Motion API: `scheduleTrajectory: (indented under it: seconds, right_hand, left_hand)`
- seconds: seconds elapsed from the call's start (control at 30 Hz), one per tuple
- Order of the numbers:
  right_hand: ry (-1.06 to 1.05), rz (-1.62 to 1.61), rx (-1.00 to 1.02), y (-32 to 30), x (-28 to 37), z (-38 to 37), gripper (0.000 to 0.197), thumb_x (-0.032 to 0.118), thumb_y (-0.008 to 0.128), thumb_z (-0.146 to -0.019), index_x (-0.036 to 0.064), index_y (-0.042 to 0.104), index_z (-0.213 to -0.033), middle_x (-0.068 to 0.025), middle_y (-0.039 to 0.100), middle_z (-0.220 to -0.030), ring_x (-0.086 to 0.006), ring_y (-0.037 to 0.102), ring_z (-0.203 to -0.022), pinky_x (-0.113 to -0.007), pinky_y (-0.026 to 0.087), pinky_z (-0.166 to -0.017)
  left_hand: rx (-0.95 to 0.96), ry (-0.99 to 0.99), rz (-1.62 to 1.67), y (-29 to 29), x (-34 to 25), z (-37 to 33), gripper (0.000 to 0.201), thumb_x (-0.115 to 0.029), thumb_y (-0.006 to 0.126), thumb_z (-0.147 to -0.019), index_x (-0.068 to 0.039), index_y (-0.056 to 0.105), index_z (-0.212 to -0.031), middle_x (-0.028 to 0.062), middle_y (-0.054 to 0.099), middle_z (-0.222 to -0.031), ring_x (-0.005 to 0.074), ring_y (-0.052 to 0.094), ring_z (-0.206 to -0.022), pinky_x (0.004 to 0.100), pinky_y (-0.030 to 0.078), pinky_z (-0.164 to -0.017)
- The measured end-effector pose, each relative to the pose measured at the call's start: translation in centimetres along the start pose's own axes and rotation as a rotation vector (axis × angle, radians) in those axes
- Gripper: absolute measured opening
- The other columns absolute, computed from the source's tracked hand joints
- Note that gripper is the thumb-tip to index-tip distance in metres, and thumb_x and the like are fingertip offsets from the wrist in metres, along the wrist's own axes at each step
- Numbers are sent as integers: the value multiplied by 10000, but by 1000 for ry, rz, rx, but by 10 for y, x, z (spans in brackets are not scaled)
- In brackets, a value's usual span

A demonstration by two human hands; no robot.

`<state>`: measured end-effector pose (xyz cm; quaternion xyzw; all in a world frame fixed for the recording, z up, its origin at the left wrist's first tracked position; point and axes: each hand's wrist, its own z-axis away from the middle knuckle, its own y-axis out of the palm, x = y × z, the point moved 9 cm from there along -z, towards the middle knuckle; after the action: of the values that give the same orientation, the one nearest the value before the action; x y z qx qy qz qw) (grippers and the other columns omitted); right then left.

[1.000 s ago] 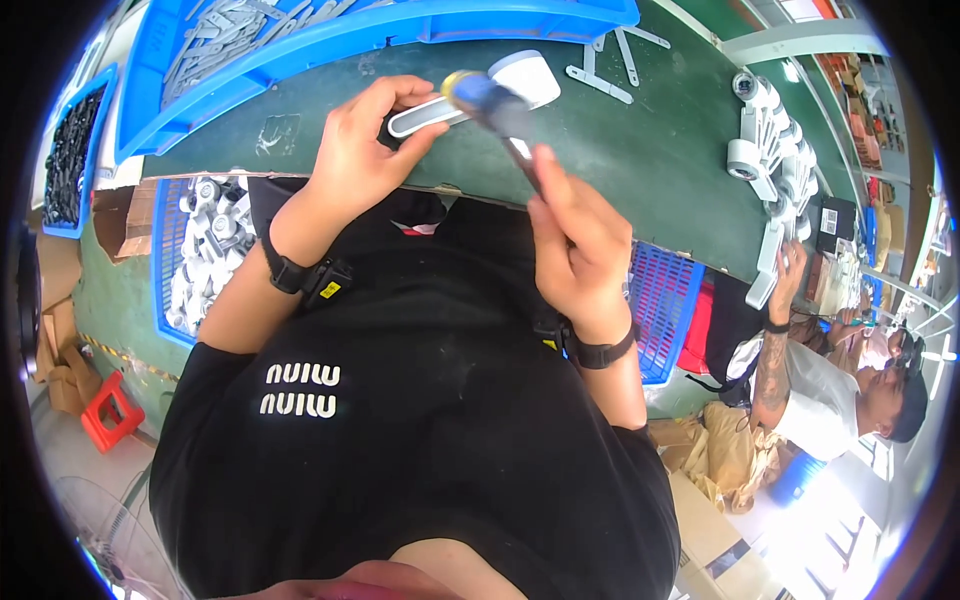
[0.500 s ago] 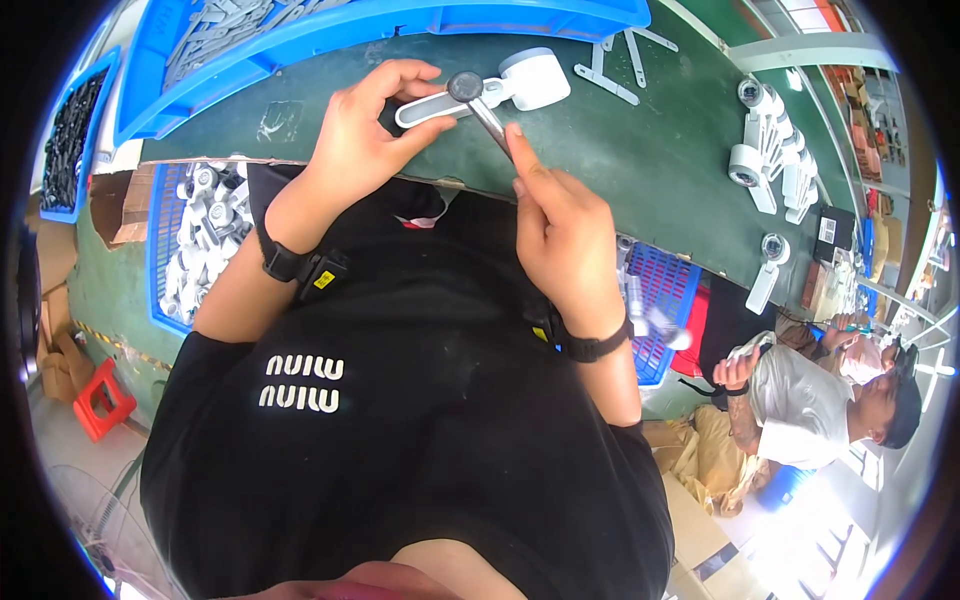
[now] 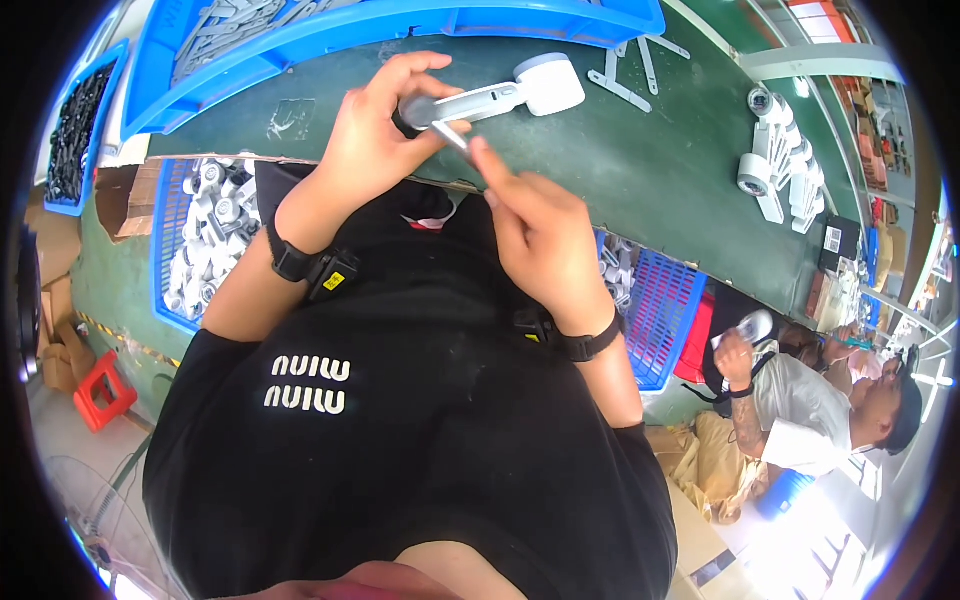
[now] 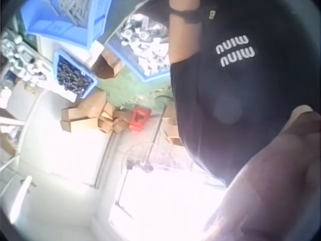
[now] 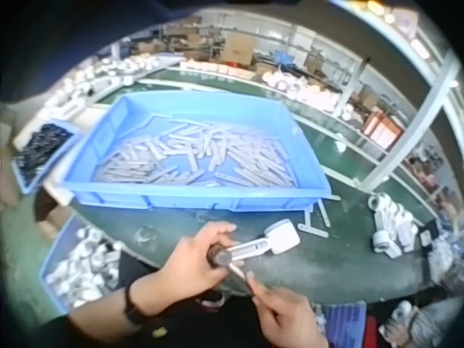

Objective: Assembling small components by hammering a metal clip into a plastic housing.

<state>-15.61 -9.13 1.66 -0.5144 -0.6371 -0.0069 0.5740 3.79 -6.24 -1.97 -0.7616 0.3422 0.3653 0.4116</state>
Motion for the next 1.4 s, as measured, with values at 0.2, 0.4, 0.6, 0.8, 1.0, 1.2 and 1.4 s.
scheduleTrajectory:
  seconds: [0.2,0.4,0.6,0.8,1.0,1.2,1.4]
  right_hand:
    - [-88,70,-85,-21,0,19,599,-131,711,-932,73,681,-1495,-116,615,-802,-271,593,-664,-340,521,-672]
    - [41,386,41,-34,-17,13,516,-72,667,-1010,-5,633,-1520,-149,752,-955,-205,663,-744,-281,542,-749]
    - [94,-141,-290,-71,-45,35,514,-54,641,-1038,-13,612,-1550,-33,683,-864,-100,596,-749,-264,504,-717]
    - [302,-244,-244,-71,-101,39,512,3,621,-1087,53,587,-1596,28,623,-855,-68,545,-743,-234,475,-705]
    - [407,-492,-204,-71,-116,36,534,38,591,-1119,94,525,-1646,39,598,-848,-38,481,-680,-206,412,-593]
    - [357,-515,-222,-73,-113,41,533,61,582,-1126,88,514,-1653,42,592,-837,-33,481,-666,-204,408,-567]
    - [401,-603,-295,-75,-114,49,536,70,631,-1097,48,539,-1625,60,580,-821,-21,478,-657,-204,404,-563]
  left_hand:
    - [-21,36,-3,2,-1,1,602,-94,914,-869,-60,609,-1387,125,820,-1111,256,798,-981,377,627,-889]
    - [-49,73,-80,1,-2,1,515,-110,906,-877,-39,656,-1321,127,800,-1094,289,788,-968,381,626,-871]
    - [2,192,-347,5,-18,4,318,-144,871,-874,-17,717,-1121,149,724,-1024,373,708,-943,447,582,-810]
    - [-61,244,-122,-28,-52,-17,232,-78,861,-837,-15,723,-1013,119,700,-939,310,691,-817,374,557,-732]
    - [-36,280,-144,-20,-92,-47,347,-52,861,-854,-44,743,-1180,123,696,-1011,290,704,-903,375,572,-798]
    - [197,333,-390,55,-83,-39,305,-107,829,-868,-52,727,-1151,146,697,-1074,379,698,-999,458,584,-883]
    - [15,297,-469,-4,-87,-111,84,-123,772,-915,-50,757,-953,143,743,-884,361,739,-799,434,582,-711]
